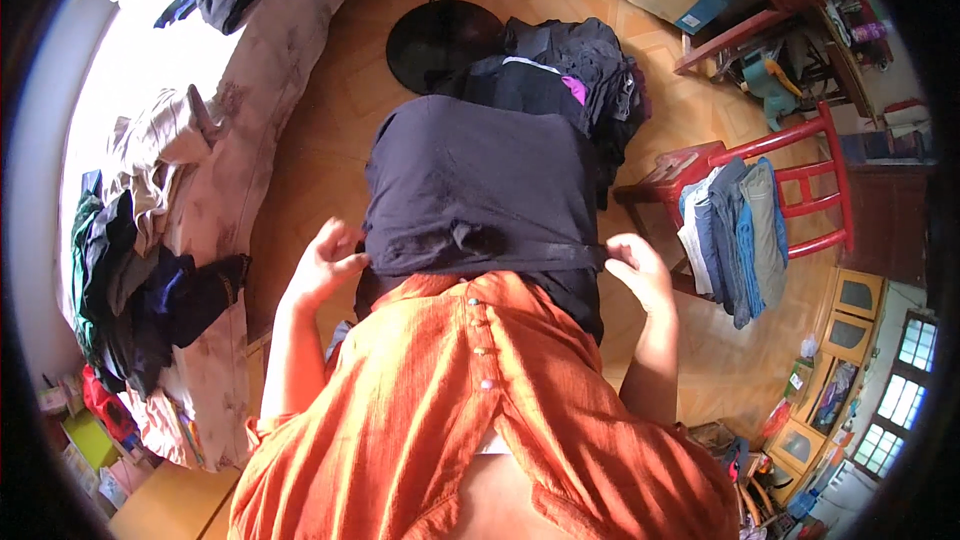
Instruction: The person folds clothes including a black t-shirt, a white shirt, beige shorts, and black pants by hand on their lap and places them on a chair.
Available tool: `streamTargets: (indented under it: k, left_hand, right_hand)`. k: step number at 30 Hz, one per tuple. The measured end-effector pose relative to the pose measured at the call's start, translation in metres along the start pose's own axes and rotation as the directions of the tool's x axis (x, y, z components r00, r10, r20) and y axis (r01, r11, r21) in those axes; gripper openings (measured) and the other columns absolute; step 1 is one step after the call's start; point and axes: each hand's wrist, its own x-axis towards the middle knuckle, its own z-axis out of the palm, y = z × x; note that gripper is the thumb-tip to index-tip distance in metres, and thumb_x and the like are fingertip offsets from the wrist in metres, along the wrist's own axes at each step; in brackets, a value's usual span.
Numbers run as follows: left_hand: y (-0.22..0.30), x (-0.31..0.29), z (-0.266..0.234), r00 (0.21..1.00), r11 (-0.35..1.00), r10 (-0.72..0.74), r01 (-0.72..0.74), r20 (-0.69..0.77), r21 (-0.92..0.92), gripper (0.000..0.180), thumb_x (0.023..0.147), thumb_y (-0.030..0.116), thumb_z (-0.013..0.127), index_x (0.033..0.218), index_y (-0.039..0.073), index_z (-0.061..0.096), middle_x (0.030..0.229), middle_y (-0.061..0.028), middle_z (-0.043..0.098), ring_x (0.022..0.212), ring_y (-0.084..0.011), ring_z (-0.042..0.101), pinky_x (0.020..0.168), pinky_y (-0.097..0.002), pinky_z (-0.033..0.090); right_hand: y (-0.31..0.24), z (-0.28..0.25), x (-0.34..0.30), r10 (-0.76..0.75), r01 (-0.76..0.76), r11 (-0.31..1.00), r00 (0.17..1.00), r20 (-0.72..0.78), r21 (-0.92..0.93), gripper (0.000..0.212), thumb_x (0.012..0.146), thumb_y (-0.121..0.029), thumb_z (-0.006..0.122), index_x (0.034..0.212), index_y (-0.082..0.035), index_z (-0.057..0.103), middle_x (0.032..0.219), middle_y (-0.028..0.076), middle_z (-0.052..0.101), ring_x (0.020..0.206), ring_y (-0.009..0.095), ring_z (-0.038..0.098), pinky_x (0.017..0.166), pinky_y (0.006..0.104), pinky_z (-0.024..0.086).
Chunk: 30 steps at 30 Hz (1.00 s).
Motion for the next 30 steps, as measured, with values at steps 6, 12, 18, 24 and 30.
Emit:
streamTargets:
  k: [6,12,18,24,30]
  left_hand:
    - [0.061,0.006,0.039,0.921,0.781,0.359,-0.385,0.15,0.493,0.041,0.069,0.014,0.078,0.104,0.003,0.061,0.097,-0.0142,0.059,0.097,-0.0325,0.057,0.087,-0.04,0.046]
    - [0.065,-0.02,0.039,0.887,0.741,0.46,-0.413,0.047,0.531,0.024,0.069,0.004,0.073,0.09,0.004,0.061,0.088,-0.0136,0.062,0.088,-0.0337,0.06,0.076,-0.0405,0.049]
    - [0.065,-0.059,0.016,0.89,0.863,0.455,-0.433,-0.027,0.261,0.032,0.057,-0.018,0.059,0.08,0.002,0.051,0.084,-0.006,0.043,0.081,-0.0206,0.049,0.07,-0.0262,0.038]
    - [0.028,-0.094,-0.017,0.955,0.802,0.293,-0.226,-0.035,0.554,0.022,0.064,-0.013,0.058,0.08,0.002,0.056,0.083,-0.0073,0.047,0.077,-0.0223,0.053,0.069,-0.0284,0.043]
    - [0.057,-0.096,0.016,0.928,0.845,0.364,-0.294,-0.077,0.447,0.02,0.071,-0.006,0.064,0.09,0.002,0.064,0.088,-0.0101,0.053,0.082,-0.0275,0.058,0.071,-0.0333,0.047]
  right_hand:
    - [-0.067,0.032,-0.002,-0.223,0.227,0.891,0.973,0.058,-0.392,0.052,0.073,-0.009,0.077,0.121,-0.01,0.056,0.111,0.006,0.058,0.107,0.021,0.057,0.094,0.0341,0.047]
    - [-0.072,0.03,-0.021,-0.243,0.274,0.888,0.961,0.129,-0.369,0.021,0.074,-0.003,0.068,0.09,-0.004,0.053,0.08,0.006,0.053,0.076,0.019,0.054,0.07,0.032,0.045]
    - [-0.104,0.033,-0.062,-0.317,0.326,0.886,0.945,0.082,-0.33,0.016,0.073,0.005,0.061,0.079,-0.004,0.049,0.076,0.002,0.047,0.065,0.011,0.047,0.058,0.0261,0.041]
    - [-0.103,0.039,-0.081,-0.332,0.429,0.838,0.892,0.308,-0.338,0.009,0.075,0.005,0.057,0.077,-0.003,0.054,0.073,0.006,0.053,0.062,0.016,0.054,0.057,0.0295,0.044]
    - [-0.101,0.037,-0.077,-0.307,0.391,0.836,0.915,0.262,-0.384,0.005,0.077,-0.002,0.064,0.08,-0.001,0.059,0.075,0.008,0.058,0.066,0.018,0.058,0.064,0.0306,0.048]
